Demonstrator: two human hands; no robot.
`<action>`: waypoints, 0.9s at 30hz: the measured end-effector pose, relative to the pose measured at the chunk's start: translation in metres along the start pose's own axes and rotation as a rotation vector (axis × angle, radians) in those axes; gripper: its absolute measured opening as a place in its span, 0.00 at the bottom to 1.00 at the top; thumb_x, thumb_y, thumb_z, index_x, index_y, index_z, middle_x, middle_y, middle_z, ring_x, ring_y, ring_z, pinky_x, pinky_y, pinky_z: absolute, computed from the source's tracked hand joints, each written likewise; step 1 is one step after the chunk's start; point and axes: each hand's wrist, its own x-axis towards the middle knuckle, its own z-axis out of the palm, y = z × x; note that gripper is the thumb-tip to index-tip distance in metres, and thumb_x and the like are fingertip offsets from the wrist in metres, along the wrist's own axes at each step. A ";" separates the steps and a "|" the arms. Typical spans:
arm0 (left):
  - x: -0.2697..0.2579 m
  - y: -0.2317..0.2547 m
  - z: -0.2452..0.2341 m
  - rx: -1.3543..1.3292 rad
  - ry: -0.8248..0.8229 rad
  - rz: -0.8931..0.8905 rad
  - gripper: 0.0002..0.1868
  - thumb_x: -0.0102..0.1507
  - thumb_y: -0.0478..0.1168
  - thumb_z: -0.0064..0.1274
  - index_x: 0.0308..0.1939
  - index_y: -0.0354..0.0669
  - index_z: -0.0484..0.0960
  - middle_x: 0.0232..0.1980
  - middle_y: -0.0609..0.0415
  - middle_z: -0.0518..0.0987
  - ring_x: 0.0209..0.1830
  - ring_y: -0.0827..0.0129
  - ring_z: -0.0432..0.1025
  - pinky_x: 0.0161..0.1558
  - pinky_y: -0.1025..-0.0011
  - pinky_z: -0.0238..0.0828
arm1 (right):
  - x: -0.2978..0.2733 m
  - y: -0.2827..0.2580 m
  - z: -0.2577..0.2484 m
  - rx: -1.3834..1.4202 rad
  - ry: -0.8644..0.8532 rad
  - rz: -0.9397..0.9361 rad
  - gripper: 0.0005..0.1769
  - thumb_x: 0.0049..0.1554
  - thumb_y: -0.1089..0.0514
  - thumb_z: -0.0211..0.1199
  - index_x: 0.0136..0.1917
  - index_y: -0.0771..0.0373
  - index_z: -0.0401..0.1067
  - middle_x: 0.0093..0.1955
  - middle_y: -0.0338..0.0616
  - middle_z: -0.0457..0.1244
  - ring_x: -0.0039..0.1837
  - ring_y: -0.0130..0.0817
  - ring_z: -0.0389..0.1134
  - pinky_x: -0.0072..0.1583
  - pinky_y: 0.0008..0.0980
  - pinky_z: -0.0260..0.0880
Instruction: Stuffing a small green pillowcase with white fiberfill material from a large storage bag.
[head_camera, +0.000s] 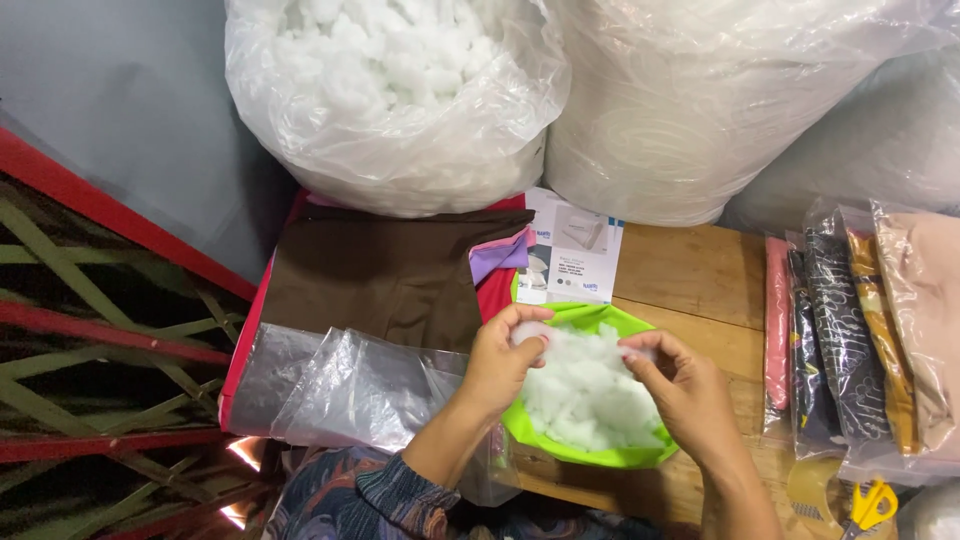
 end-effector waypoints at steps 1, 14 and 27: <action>0.000 0.003 -0.002 0.000 0.001 0.000 0.16 0.57 0.31 0.52 0.48 0.44 0.85 0.39 0.53 0.78 0.35 0.76 0.68 0.36 0.77 0.75 | 0.000 -0.002 -0.003 0.000 -0.001 0.000 0.04 0.57 0.59 0.69 0.46 0.58 0.83 0.40 0.34 0.73 0.43 0.21 0.68 0.49 0.21 0.64; -0.008 0.029 -0.001 -0.188 0.090 -0.129 0.17 0.59 0.34 0.52 0.53 0.43 0.81 0.51 0.53 0.77 0.47 0.73 0.71 0.48 0.69 0.78 | -0.002 -0.020 -0.003 -0.398 0.075 0.095 0.16 0.57 0.48 0.63 0.60 0.42 0.77 0.56 0.31 0.74 0.60 0.27 0.74 0.54 0.30 0.67; -0.015 0.007 0.012 -0.036 -0.120 -0.195 0.26 0.56 0.30 0.53 0.59 0.51 0.76 0.54 0.48 0.66 0.47 0.72 0.66 0.49 0.75 0.79 | -0.008 -0.027 0.007 -0.069 -0.058 0.059 0.20 0.57 0.51 0.62 0.63 0.50 0.77 0.60 0.30 0.73 0.47 0.24 0.69 0.56 0.24 0.66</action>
